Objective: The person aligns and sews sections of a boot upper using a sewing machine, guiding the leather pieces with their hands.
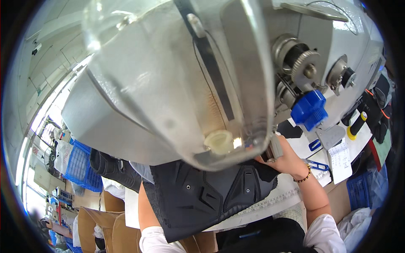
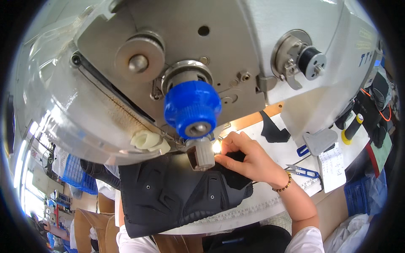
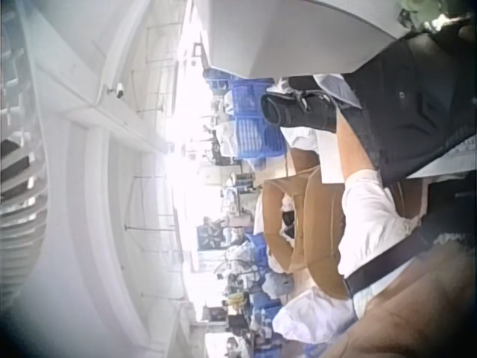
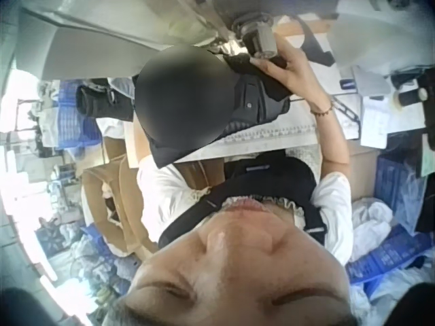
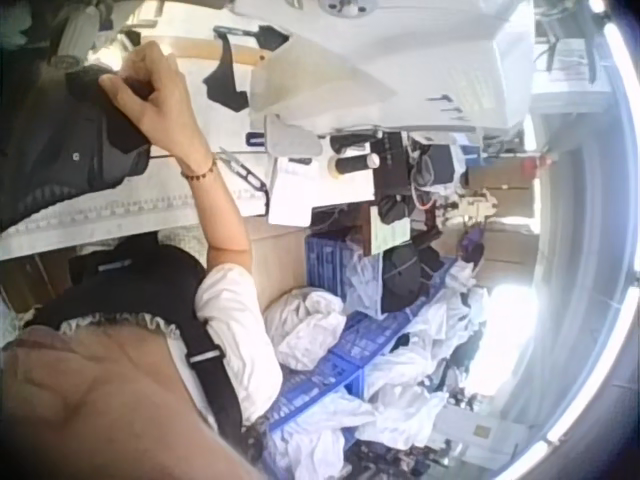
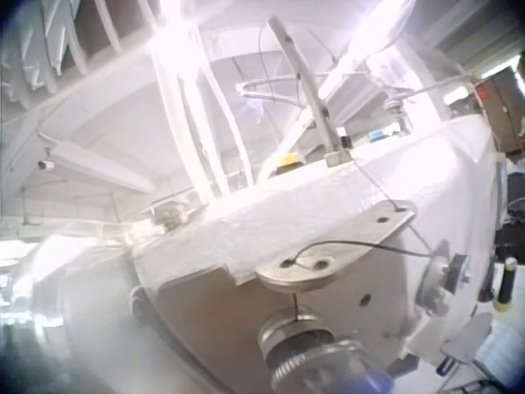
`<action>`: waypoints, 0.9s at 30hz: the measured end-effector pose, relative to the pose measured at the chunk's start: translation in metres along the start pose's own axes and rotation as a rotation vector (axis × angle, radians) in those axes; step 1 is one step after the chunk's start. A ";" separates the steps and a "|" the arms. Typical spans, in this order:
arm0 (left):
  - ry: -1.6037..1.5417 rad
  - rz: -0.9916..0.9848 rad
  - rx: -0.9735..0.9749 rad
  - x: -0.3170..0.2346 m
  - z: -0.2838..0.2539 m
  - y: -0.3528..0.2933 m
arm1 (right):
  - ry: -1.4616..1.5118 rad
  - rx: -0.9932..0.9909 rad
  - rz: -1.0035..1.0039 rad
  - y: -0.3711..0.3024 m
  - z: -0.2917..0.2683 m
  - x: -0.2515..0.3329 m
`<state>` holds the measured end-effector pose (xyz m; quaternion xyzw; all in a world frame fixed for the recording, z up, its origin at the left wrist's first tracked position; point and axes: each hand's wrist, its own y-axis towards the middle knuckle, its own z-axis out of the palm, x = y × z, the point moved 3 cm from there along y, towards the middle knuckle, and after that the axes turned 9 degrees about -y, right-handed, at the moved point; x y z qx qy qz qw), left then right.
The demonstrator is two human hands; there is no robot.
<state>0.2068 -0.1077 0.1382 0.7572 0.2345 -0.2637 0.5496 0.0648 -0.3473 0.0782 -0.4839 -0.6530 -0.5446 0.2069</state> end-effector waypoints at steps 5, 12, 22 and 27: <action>-0.014 0.032 -0.224 0.001 -0.024 -0.024 | 0.032 0.024 0.102 -0.001 0.002 0.004; 0.049 0.099 -0.558 -0.019 -0.089 -0.067 | -0.058 -0.012 0.062 0.000 0.002 0.014; 0.386 -0.102 -0.051 -0.149 -0.016 -0.100 | -0.501 -0.204 -0.260 -0.001 0.003 0.017; -0.070 -0.604 0.156 -0.125 -0.006 -0.073 | -0.577 -0.083 -0.483 -0.006 0.003 0.011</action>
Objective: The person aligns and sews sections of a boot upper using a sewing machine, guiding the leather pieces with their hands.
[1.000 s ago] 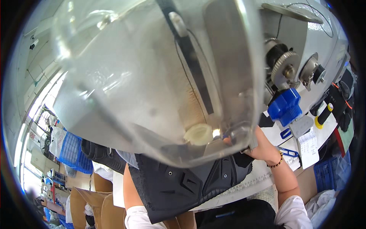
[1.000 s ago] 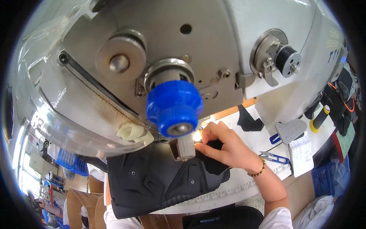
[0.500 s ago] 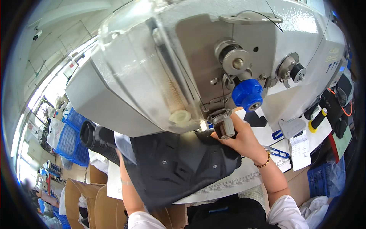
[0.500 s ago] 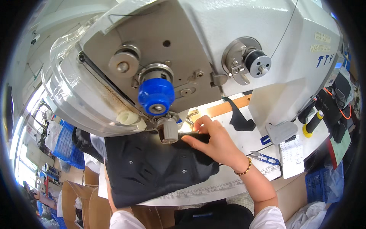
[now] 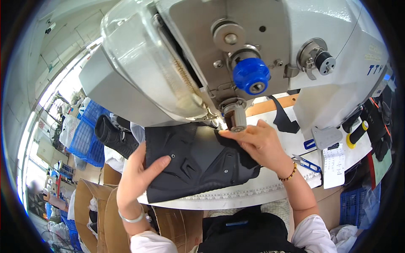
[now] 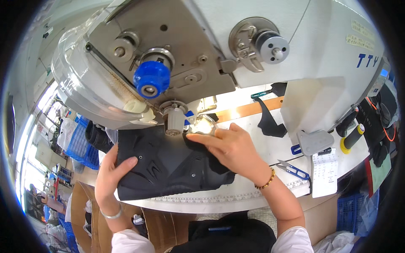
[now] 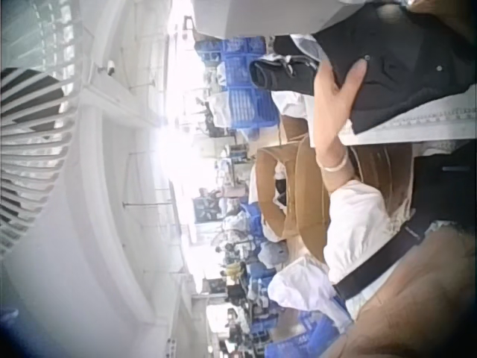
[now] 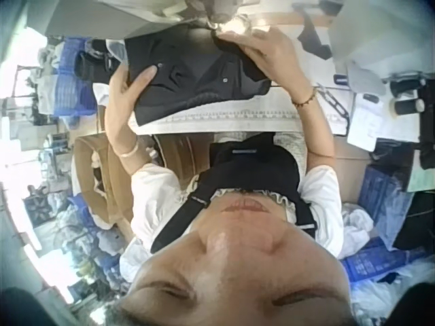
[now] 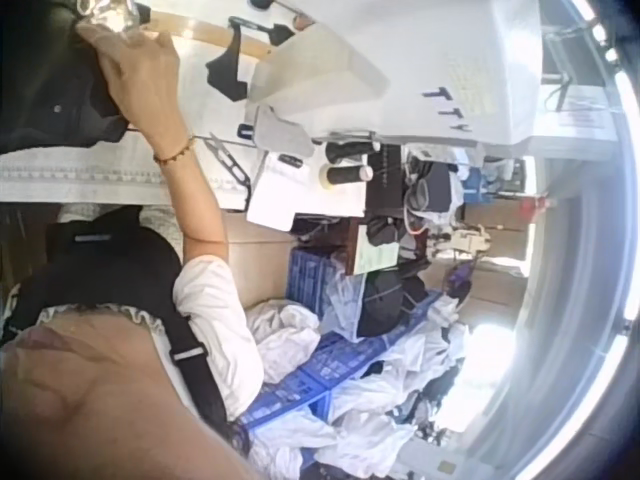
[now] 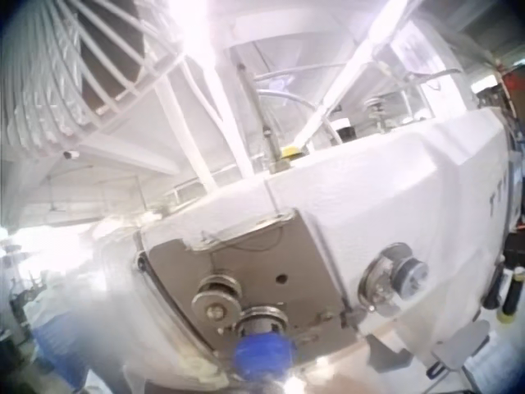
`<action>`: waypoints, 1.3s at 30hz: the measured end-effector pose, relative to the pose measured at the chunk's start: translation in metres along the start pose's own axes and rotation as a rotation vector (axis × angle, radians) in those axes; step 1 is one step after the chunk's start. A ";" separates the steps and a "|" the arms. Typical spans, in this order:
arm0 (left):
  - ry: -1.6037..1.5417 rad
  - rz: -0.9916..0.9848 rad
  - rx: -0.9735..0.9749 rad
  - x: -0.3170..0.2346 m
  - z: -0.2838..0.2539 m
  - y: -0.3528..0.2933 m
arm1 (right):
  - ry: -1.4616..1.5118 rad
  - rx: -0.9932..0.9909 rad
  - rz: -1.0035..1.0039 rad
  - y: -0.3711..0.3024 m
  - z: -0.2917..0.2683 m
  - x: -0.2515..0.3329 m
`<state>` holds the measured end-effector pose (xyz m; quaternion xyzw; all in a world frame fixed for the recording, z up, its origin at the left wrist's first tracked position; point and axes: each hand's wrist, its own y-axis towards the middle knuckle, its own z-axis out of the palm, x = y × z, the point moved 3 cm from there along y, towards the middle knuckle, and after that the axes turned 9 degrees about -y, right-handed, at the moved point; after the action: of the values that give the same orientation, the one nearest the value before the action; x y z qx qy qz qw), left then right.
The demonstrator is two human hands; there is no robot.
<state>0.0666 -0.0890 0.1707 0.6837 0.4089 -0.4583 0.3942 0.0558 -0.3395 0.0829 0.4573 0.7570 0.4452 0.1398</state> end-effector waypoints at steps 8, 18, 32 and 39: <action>0.008 -0.293 0.023 -0.011 -0.004 0.052 | -0.003 0.019 0.139 0.003 0.002 0.028; 0.107 -0.182 0.062 0.004 -0.019 0.078 | 0.419 -0.049 0.562 0.010 0.027 -0.064; 0.693 0.351 -0.051 0.054 -0.080 0.141 | 0.900 0.247 1.105 0.036 0.034 -0.051; 1.024 0.597 -0.156 0.025 -0.017 0.086 | 1.118 0.170 1.163 0.037 0.057 -0.047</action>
<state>0.1572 -0.0988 0.1661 0.8720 0.3696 0.0914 0.3077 0.1374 -0.3396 0.0716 0.4966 0.3874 0.5502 -0.5483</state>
